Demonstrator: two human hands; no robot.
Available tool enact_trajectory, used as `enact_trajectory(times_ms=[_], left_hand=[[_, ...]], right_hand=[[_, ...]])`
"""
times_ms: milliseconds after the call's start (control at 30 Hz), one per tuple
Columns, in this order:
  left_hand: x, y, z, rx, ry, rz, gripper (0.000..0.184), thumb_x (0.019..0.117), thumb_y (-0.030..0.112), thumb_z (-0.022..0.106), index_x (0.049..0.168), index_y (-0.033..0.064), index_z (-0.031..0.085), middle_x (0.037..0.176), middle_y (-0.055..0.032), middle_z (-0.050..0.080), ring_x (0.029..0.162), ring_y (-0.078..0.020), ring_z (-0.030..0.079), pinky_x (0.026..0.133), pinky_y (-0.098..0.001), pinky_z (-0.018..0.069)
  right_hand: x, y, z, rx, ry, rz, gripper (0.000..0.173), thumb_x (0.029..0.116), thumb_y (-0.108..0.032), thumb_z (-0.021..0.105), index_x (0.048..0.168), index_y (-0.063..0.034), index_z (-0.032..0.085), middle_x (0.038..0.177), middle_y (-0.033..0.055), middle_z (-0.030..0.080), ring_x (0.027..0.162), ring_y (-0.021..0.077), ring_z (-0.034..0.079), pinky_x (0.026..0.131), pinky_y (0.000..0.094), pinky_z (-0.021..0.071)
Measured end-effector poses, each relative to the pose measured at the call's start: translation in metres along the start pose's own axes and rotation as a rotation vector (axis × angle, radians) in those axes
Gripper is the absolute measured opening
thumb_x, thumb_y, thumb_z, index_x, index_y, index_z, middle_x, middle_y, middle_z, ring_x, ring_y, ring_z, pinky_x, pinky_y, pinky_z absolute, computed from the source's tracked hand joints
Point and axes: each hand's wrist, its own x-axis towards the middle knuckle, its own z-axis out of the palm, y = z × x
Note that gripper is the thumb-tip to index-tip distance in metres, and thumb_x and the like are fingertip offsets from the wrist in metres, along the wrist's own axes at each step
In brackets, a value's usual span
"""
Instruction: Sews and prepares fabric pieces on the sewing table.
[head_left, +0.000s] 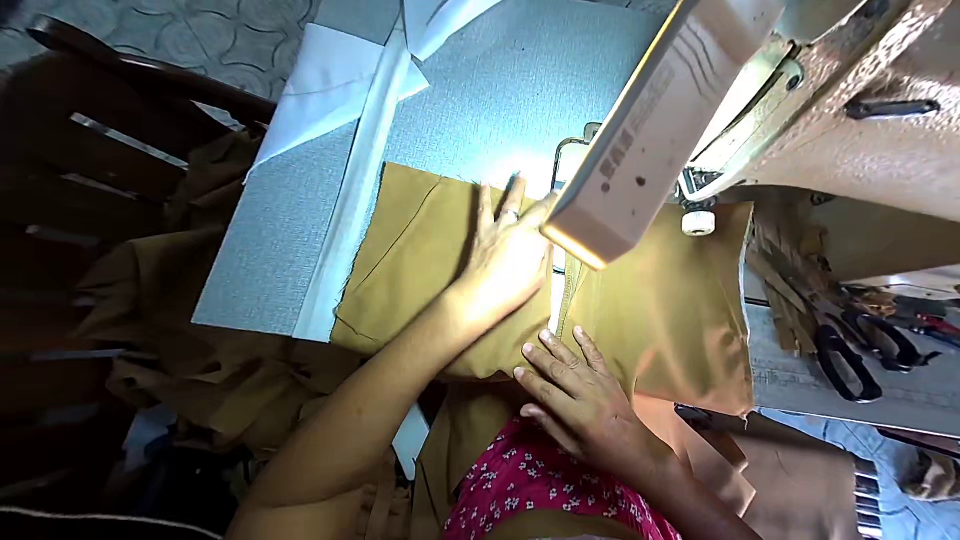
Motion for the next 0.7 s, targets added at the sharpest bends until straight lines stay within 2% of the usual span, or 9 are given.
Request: enact_trajectory(times_ms=[67,100,167,233,300,433,533,633,700], left_hand=[[0.012,-0.012,-0.002,-0.031,0.01,-0.036,0.038,0.108,0.019,0.045,0.14,0.0094,0.063,0.151,-0.0113,0.056,0.147,-0.0439,0.038,0.117,-0.0758,0.0143],[0.017,-0.019,-0.006,-0.036,0.005,-0.051,0.037,0.1072,0.02,0.049,0.14,0.0085,0.063,0.144,-0.0143,0.061,0.14,-0.0435,0.048,0.114,-0.0722,0.0256],[0.023,-0.036,-0.009,-0.083,0.025,-0.05,0.036,0.1018,0.024,0.062,0.132,0.0049,0.068,0.117,-0.0212,0.066,0.114,-0.0443,0.059,0.099,-0.0636,0.0408],[0.025,-0.057,-0.005,-0.149,0.061,-0.029,0.029,0.0952,0.028,0.07,0.111,0.0031,0.073,0.096,-0.0196,0.066,0.098,-0.0409,0.061,0.092,-0.061,0.0405],[0.025,-0.071,-0.005,-0.228,0.058,0.001,0.026,0.0937,0.028,0.07,0.098,0.0031,0.071,0.091,-0.0153,0.063,0.097,-0.0357,0.06,0.091,-0.058,0.0403],[0.006,-0.068,-0.024,-0.4,0.244,0.108,0.022,0.0968,0.02,0.066,0.102,-0.0005,0.064,0.089,-0.0081,0.066,0.083,-0.008,0.061,0.078,-0.0253,0.049],[-0.011,-0.047,-0.055,-0.472,0.41,0.172,0.023,0.09,0.004,0.067,0.108,-0.0097,0.061,0.091,-0.0113,0.067,0.087,0.002,0.06,0.082,-0.0107,0.0464],[-0.021,-0.05,-0.075,-0.396,0.467,0.187,0.031,0.0914,0.003,0.063,0.12,-0.0075,0.064,0.084,-0.0045,0.066,0.074,0.0045,0.055,0.071,-0.0097,0.0445],[-0.033,-0.055,-0.087,-0.404,0.408,0.167,0.031,0.0936,0.001,0.056,0.123,-0.0065,0.062,0.072,0.0025,0.057,0.063,0.0046,0.045,0.061,-0.0101,0.0381]], right_hand=[[0.0,0.001,-0.004,0.037,-0.028,0.001,0.039,0.1064,-0.037,0.048,0.124,-0.0124,0.072,0.133,0.0097,0.069,0.133,0.0322,0.059,0.116,0.0585,0.037],[0.0,0.002,-0.005,0.054,-0.03,0.004,0.04,0.1065,-0.038,0.048,0.125,-0.0116,0.072,0.133,0.0096,0.07,0.134,0.0321,0.059,0.116,0.0583,0.0367],[-0.002,0.004,-0.007,0.068,-0.033,0.005,0.04,0.107,-0.038,0.048,0.125,-0.0108,0.071,0.132,0.0093,0.07,0.133,0.0313,0.059,0.117,0.0574,0.0365],[0.0,0.003,-0.008,0.062,-0.034,0.007,0.039,0.1075,-0.037,0.047,0.124,-0.0114,0.072,0.129,0.0079,0.071,0.132,0.0304,0.06,0.116,0.0568,0.0379],[0.007,0.001,-0.014,0.087,-0.026,0.053,0.036,0.107,-0.035,0.049,0.122,-0.012,0.072,0.125,0.0058,0.074,0.129,0.0286,0.063,0.114,0.0561,0.0408],[0.043,-0.006,-0.02,0.358,0.305,0.38,0.027,0.0978,-0.016,0.06,0.117,-0.0009,0.074,0.117,0.0123,0.073,0.111,0.015,0.068,0.096,0.0286,0.0553],[0.072,-0.013,-0.013,0.694,0.397,0.599,0.046,0.095,-0.005,0.062,0.139,0.0037,0.053,0.129,0.0122,0.064,0.108,0.0074,0.067,0.091,0.0216,0.0563],[0.083,-0.026,-0.005,0.964,0.373,0.746,0.049,0.0936,0.002,0.063,0.14,-0.0028,0.05,0.09,-0.001,0.07,0.076,0.0006,0.066,0.073,0.0171,0.0558],[0.078,-0.031,-0.005,1.058,0.359,0.746,0.042,0.0951,0.002,0.059,0.136,-0.0041,0.052,0.08,-0.003,0.068,0.07,0.0013,0.066,0.068,0.0182,0.0562]])
